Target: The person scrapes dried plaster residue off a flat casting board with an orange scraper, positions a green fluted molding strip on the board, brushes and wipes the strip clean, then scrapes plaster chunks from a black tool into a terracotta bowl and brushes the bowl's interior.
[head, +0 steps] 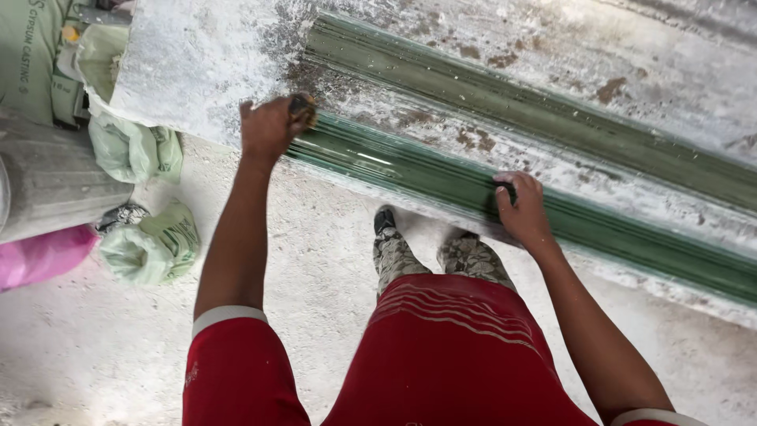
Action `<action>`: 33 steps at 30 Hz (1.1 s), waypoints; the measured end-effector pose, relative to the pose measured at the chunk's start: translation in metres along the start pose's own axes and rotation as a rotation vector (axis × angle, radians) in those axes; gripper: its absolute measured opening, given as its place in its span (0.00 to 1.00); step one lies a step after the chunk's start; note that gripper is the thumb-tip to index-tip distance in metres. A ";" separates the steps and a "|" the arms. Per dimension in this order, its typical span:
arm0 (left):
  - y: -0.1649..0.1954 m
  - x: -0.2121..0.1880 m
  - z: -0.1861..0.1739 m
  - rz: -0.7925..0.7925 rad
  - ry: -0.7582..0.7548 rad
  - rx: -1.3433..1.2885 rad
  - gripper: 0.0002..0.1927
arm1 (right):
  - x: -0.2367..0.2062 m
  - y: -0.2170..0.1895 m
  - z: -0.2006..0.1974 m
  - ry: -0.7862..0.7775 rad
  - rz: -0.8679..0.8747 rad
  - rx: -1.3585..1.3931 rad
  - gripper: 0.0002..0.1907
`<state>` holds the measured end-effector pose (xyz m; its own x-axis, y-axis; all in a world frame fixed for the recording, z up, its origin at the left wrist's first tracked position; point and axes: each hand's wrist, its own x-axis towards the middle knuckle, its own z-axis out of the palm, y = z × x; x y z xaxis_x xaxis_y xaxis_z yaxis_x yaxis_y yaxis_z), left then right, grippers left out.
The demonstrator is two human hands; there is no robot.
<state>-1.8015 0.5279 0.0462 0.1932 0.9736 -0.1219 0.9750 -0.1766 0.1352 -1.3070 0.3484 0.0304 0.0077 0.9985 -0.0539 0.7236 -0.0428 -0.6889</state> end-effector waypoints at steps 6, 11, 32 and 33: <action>-0.042 -0.014 -0.011 -0.086 0.120 -0.186 0.16 | -0.036 -0.002 -0.009 0.129 0.026 -0.102 0.13; -0.010 -0.039 0.033 0.094 0.603 -0.689 0.16 | -0.070 0.000 -0.016 0.122 0.305 0.024 0.12; 0.592 -0.116 0.136 0.198 0.113 -0.700 0.20 | -0.322 0.236 -0.141 0.396 0.454 0.365 0.15; 0.622 -0.123 0.141 0.211 0.118 -0.722 0.20 | -0.342 0.249 -0.153 0.413 0.462 0.406 0.14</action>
<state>-1.2032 0.2775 0.0072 0.3148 0.9459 0.0782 0.5964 -0.2612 0.7590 -1.0237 0.0019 -0.0125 0.5666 0.8037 -0.1816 0.2726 -0.3908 -0.8792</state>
